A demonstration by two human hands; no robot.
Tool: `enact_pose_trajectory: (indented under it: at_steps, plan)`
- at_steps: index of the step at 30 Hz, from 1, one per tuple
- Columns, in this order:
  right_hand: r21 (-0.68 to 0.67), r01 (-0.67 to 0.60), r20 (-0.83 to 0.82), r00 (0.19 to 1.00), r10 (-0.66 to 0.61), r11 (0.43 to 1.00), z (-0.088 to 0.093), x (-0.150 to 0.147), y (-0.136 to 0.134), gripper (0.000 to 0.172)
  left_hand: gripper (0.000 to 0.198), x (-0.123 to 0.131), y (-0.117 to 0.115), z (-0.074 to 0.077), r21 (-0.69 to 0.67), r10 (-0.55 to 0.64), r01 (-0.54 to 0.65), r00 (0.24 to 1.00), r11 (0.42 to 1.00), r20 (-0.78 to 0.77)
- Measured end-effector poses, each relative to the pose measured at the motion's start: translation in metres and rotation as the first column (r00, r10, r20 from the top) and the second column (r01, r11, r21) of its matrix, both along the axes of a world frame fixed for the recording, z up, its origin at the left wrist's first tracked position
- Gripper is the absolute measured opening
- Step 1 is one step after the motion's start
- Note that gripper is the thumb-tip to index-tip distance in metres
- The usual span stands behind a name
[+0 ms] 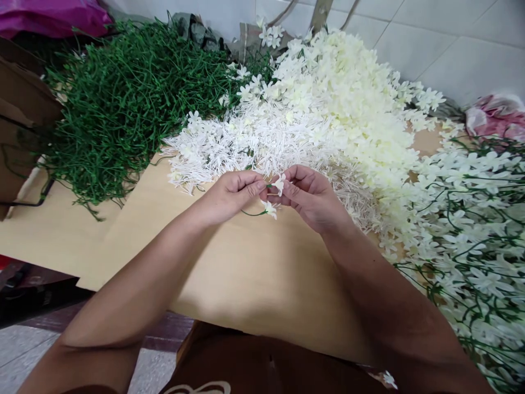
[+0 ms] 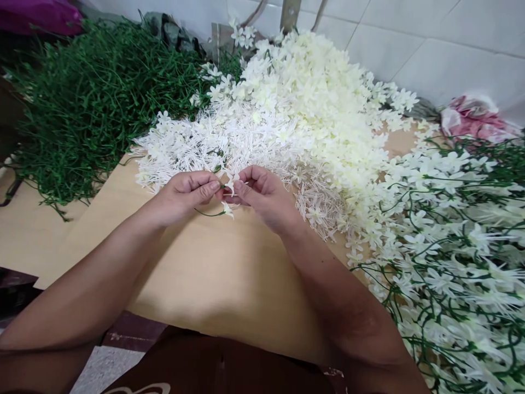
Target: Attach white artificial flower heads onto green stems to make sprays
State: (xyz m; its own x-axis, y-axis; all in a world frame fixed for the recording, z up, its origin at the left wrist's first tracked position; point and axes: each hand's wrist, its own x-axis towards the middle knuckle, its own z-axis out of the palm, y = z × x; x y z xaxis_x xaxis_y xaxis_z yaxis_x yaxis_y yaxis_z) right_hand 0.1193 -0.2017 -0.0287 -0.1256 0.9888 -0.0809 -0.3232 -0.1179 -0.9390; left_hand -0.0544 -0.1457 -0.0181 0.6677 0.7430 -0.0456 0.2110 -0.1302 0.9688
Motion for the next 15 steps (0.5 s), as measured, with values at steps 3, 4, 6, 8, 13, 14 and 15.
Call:
enact_pose_trajectory:
  at_steps: [3,4,6,8,13,14,15]
  plan:
    - [0.026,0.033,0.064,0.997,-0.035,0.999,-0.0012,-0.0016,0.0001,0.042,0.036,0.0002,-0.0003,-0.0002,0.002,0.009,-0.009,1.000,1.000,-0.010]
    - [0.039,0.042,0.080,0.996,-0.045,0.998,-0.0015,-0.0019,0.0001,0.041,0.036,0.0004,-0.0003,-0.0004,0.003,0.010,-0.010,1.000,1.000,-0.007]
    - [0.056,0.050,0.087,0.995,-0.055,0.997,-0.0019,-0.0019,-0.0001,0.041,0.036,0.0009,-0.0003,-0.0012,0.002,0.009,-0.009,1.000,1.000,0.005]
    - [0.056,0.047,0.068,0.996,-0.051,0.997,-0.0022,-0.0014,-0.0006,0.041,0.038,0.0013,-0.0002,-0.0021,-0.008,0.014,-0.014,1.000,1.000,0.019]
    - [0.050,0.052,0.065,0.996,-0.055,0.997,-0.0025,-0.0016,-0.0015,0.039,0.039,0.0013,-0.0001,-0.0026,-0.020,0.004,-0.003,0.998,1.000,0.057]
    - [0.057,0.058,0.071,0.996,-0.062,0.997,-0.0026,-0.0020,-0.0016,0.039,0.038,0.0012,-0.0001,-0.0022,-0.011,0.003,-0.003,0.999,1.000,0.053]
    - [0.064,0.062,0.076,0.995,-0.067,0.996,-0.0026,-0.0023,-0.0016,0.038,0.038,0.0012,-0.0001,-0.0017,-0.002,0.003,-0.003,0.999,1.000,0.044]
